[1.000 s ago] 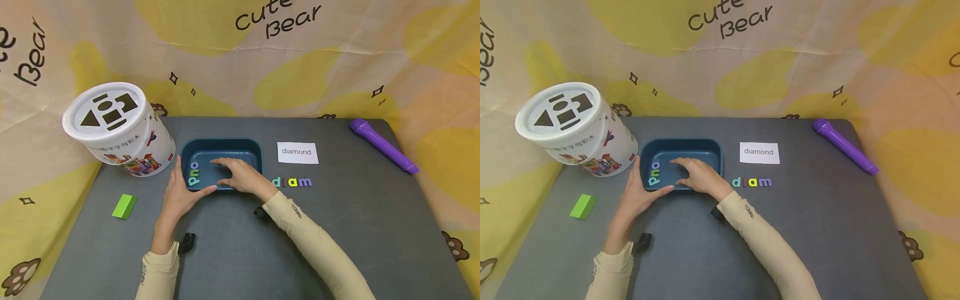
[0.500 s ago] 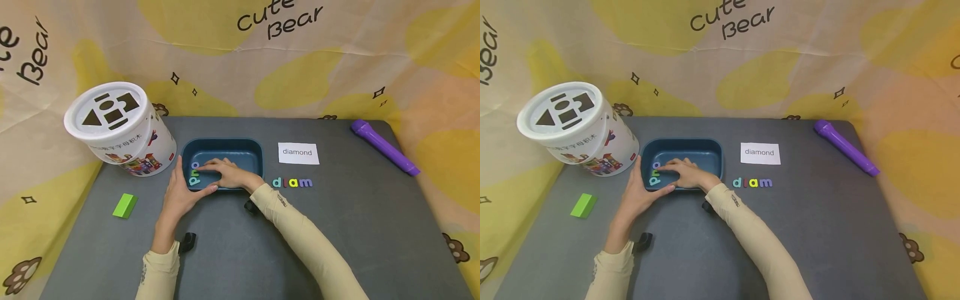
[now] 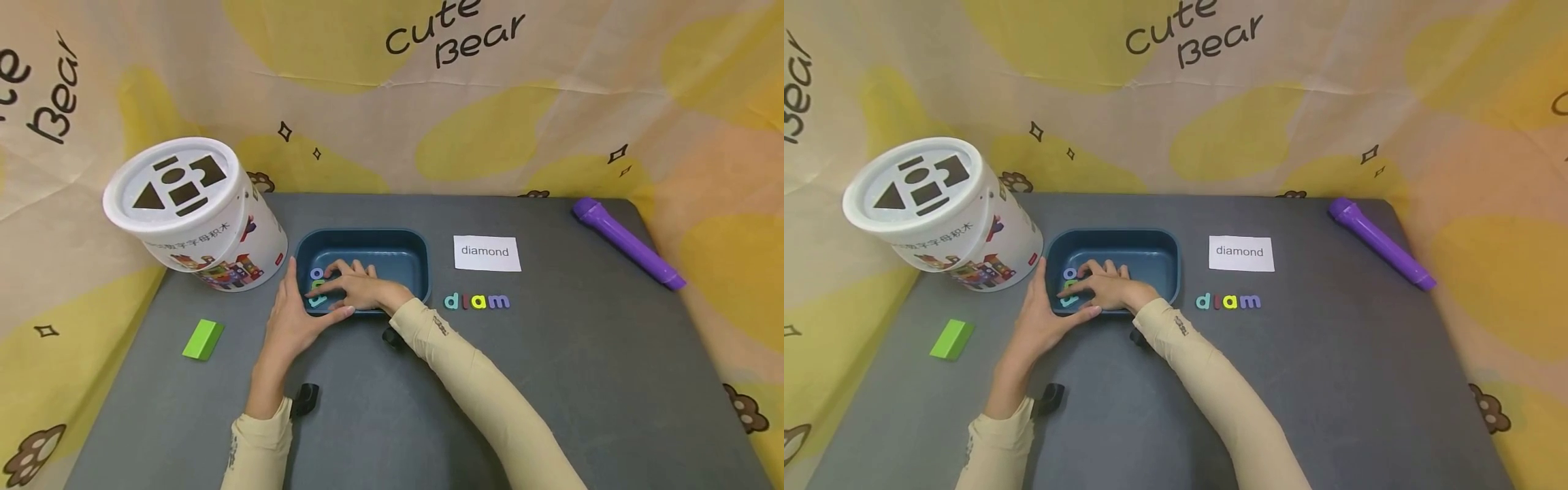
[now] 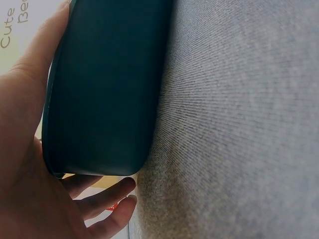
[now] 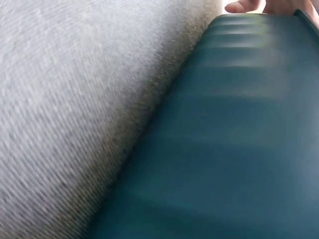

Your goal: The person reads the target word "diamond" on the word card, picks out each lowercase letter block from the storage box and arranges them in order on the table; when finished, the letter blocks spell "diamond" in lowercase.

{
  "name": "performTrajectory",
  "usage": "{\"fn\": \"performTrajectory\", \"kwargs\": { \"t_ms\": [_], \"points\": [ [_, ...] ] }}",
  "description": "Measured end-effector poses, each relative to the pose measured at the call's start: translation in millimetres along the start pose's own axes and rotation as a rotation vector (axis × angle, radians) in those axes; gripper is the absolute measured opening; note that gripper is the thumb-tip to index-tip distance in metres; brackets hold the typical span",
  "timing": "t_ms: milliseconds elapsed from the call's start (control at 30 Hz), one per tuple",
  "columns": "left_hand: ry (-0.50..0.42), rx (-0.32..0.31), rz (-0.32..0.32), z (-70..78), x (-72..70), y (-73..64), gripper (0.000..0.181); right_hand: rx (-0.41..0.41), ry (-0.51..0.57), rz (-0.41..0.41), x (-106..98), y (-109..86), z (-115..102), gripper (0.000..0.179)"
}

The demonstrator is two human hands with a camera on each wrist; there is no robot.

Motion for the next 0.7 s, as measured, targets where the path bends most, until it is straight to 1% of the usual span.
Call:
{"fn": "performTrajectory", "kwargs": {
  "t_ms": [100,300,400,500,700],
  "points": [
    [0.004,-0.002,0.002,0.0,-0.2,-0.6,0.141,0.019,0.016,0.036,-0.5,2.9,-1.0,0.046],
    [0.009,-0.019,-0.002,-0.4,0.4,-1.3,0.141,0.023,0.053,0.105,-1.8,7.0,-2.9,0.039],
    [0.01,-0.025,0.004,-0.8,0.5,-1.5,0.142,0.033,0.071,0.122,-2.2,7.9,-3.0,0.04],
    [0.009,-0.025,0.009,-0.7,0.9,-1.1,0.142,0.042,0.066,0.138,-2.6,8.3,-2.5,0.041],
    [0.012,-0.02,0.012,-0.4,0.6,-1.1,0.143,0.035,0.073,0.18,-4.2,9.3,-2.0,0.036]
  ]
}}
Point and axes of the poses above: each hand's wrist, its own y-axis towards the middle knuckle, its own x-axis out of the palm, z = x × y, the point moved 6 cm from there along y, towards the middle knuckle, and after that the axes turned 3 degrees about -y, right-handed, at the moved point
